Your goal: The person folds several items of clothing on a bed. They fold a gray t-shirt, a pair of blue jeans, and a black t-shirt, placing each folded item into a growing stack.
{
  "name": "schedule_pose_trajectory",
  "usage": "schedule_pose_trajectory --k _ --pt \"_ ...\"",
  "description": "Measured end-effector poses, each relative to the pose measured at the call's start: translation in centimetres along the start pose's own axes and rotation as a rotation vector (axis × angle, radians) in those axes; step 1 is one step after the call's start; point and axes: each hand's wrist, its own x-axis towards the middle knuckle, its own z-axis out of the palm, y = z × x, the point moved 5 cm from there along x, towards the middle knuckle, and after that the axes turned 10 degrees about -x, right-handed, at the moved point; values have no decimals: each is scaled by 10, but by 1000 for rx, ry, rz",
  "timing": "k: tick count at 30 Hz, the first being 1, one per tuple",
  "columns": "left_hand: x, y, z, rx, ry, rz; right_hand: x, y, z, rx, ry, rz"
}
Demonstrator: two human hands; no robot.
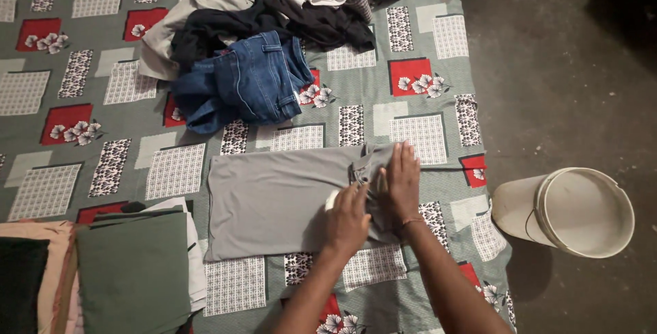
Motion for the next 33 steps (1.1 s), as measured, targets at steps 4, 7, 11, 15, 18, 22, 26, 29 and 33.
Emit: schedule_pose_trajectory --k 4,7,11,15,18,22,26,29,33 --pt "28 20 6 347 -302 37 -14 -13 29 -111 -366 -315" --pt "21 11 14 519 -571 -114 -29 -24 29 -229 -377 -395" --pt "10 -5 23 574 -670 -175 -25 -30 26 -220 -407 -346" --pt "4 -15 44 682 -701 -169 -25 -33 19 -201 -384 -333" --pt "6 -21 53 695 -688 -179 -22 -34 19 -238 -405 -326" --pt "3 -27 59 685 -663 -178 -21 -36 18 -223 -384 -328" --pt "5 -28 64 718 -654 -142 -18 -39 13 -211 -389 -324" --pt "5 -29 61 697 -638 -152 -14 -37 14 -137 -443 -313" --pt "7 -21 50 666 -631 -141 -7 -8 14 144 -493 -366"
